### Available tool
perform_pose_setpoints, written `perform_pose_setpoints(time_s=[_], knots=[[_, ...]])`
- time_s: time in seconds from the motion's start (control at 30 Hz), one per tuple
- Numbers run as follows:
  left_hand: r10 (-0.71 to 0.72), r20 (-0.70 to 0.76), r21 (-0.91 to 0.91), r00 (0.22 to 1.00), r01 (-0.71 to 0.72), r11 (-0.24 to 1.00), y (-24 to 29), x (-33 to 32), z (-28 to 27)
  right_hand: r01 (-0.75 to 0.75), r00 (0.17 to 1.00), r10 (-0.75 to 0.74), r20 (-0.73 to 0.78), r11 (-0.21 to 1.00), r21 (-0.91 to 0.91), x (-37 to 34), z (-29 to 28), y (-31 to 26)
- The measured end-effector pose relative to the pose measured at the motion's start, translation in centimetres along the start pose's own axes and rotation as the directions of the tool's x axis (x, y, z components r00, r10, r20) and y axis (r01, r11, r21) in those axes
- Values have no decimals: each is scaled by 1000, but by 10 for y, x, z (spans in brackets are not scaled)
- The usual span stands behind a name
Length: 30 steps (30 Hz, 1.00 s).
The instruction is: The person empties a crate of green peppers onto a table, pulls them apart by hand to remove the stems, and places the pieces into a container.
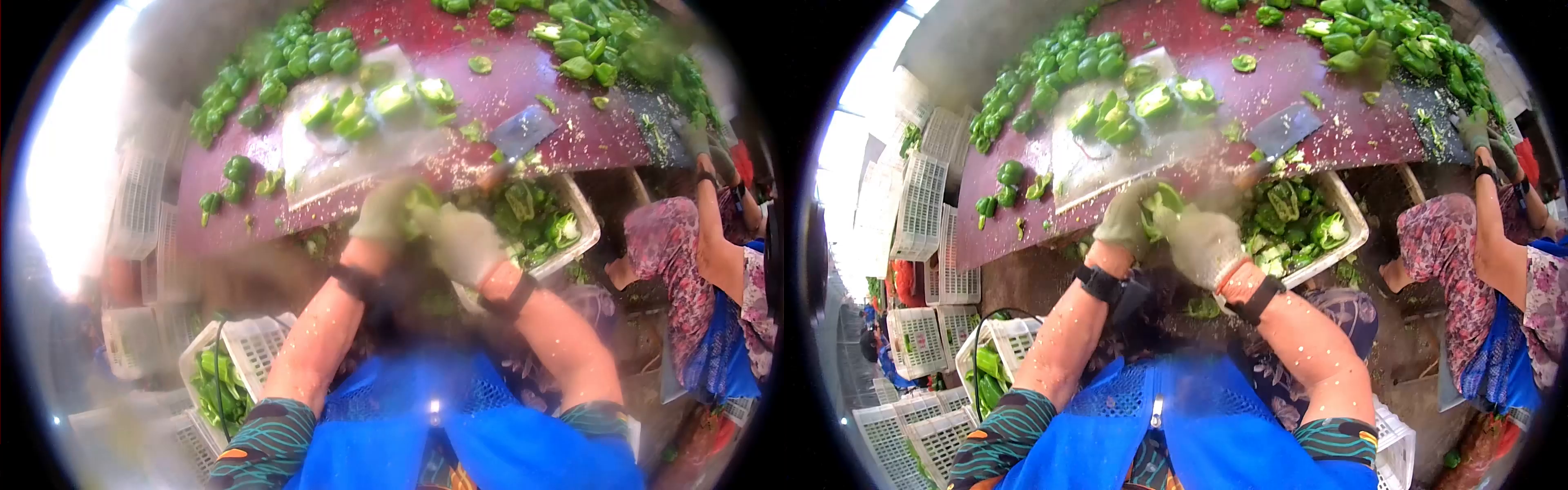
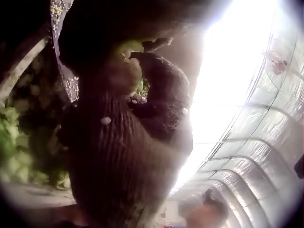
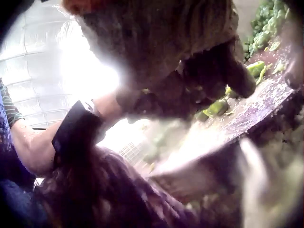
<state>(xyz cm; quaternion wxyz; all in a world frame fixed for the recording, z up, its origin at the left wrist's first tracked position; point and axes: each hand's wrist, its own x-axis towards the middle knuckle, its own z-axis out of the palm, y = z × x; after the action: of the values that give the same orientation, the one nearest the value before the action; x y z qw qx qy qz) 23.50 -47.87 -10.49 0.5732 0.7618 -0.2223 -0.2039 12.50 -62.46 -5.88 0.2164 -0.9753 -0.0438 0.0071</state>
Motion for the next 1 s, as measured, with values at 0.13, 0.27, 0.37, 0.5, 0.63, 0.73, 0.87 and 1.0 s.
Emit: perform_pose_setpoints(time_s=[0.13, 0.27, 0.37, 0.5, 0.63, 0.73, 0.87, 1.0], knots=[[141, -174, -78, 975, -156, 985, -22, 4, 16, -49, 961, 72, -266, 995, 89, 10, 16, 19], [47, -64, -255, 997, -61, 965, -22, 5, 12, -53, 934, 266, -238, 763, 644, -1, 10, 42], [291, -65, 361, 954, -250, 899, -6, 5, 6, -249, 967, 254, 16, 930, 269, -9, -13, 69], [288, -213, 301, 934, -218, 928, -7, 18, -1, -423, 903, 430, -22, 896, 136, -10, -16, 85], [-179, -188, -206, 966, 139, 969, 38, 9, 35, -31, 814, 419, -402, 723, 690, 11, 1, 79], [183, -214, 309, 959, -112, 944, 50, -24, 72, 365, 699, -183, -691, 923, 125, 27, 19, 44], [-68, -61, 340, 996, 85, 937, 75, -40, -27, -209, 915, 384, 120, 201, 957, 23, -5, 33], [292, -457, 802, 840, 247, 543, 34, -121, -147, -228, 884, 468, 23, 389, 893, 33, 0, 73]])
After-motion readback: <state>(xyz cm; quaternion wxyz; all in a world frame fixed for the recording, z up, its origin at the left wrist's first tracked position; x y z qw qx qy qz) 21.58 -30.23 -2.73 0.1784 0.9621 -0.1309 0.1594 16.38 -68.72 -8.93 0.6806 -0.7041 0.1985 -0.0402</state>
